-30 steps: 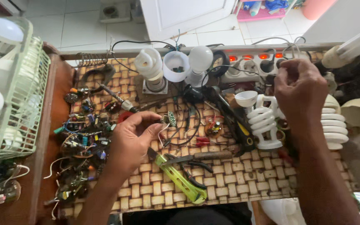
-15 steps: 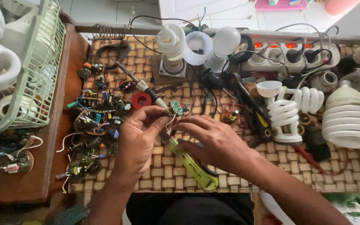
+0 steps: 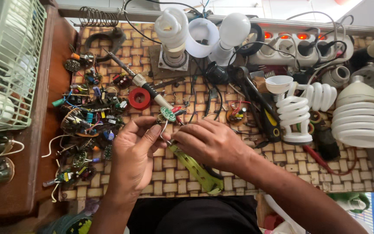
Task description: The person repairs a compact fluorescent light bulb by stripping wires, soldering connections to a small circuit board, and testing the assembly in a socket. They then handle another CFL bulb and its base, preparing it for further work.
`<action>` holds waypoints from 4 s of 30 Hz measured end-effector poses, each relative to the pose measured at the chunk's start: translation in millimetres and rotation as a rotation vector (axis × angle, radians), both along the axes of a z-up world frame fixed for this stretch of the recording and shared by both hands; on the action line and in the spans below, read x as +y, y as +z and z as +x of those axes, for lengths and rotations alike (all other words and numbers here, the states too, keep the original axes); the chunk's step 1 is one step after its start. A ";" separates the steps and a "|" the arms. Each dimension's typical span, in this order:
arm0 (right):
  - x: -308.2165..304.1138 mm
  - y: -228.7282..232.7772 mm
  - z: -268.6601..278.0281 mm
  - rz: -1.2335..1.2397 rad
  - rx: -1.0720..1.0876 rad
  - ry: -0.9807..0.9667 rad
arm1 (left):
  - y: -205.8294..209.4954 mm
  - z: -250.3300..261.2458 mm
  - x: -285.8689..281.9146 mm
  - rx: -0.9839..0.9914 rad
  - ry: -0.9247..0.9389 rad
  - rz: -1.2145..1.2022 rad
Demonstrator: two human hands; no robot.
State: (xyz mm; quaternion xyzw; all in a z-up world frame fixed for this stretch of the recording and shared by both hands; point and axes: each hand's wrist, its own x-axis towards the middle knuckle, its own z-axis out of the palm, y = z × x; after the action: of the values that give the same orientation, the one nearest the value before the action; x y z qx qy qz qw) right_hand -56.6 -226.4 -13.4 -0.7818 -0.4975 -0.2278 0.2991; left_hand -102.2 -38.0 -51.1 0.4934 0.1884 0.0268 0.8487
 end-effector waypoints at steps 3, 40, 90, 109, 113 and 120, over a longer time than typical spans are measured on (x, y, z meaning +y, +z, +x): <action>-0.8 4.1 -0.4 -0.044 -0.102 -0.028 | 0.0 0.3 0.5 0.001 0.014 -0.027; -7.0 -23.4 36.9 -0.124 -0.028 -0.112 | 6.2 1.0 11.6 0.108 -0.033 0.036; -26.9 7.1 24.7 -0.376 0.428 -0.230 | 38.2 0.1 8.6 0.003 -0.115 0.724; -158.9 34.1 25.7 -0.362 0.131 -0.850 | 61.9 14.2 -77.4 -0.681 -0.196 1.416; -159.9 63.6 1.3 -0.024 0.342 -0.607 | 77.5 18.7 -103.5 -0.686 -0.282 1.190; -171.5 55.3 -35.3 0.217 0.607 -0.448 | 81.8 22.7 -144.2 -0.607 -0.506 1.059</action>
State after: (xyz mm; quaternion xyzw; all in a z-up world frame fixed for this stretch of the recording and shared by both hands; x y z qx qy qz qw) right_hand -91.8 -397.9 41.9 -0.8666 -0.1763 -0.0970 0.4565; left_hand -79.5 -182.2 30.7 0.8436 -0.2197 0.0533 0.4870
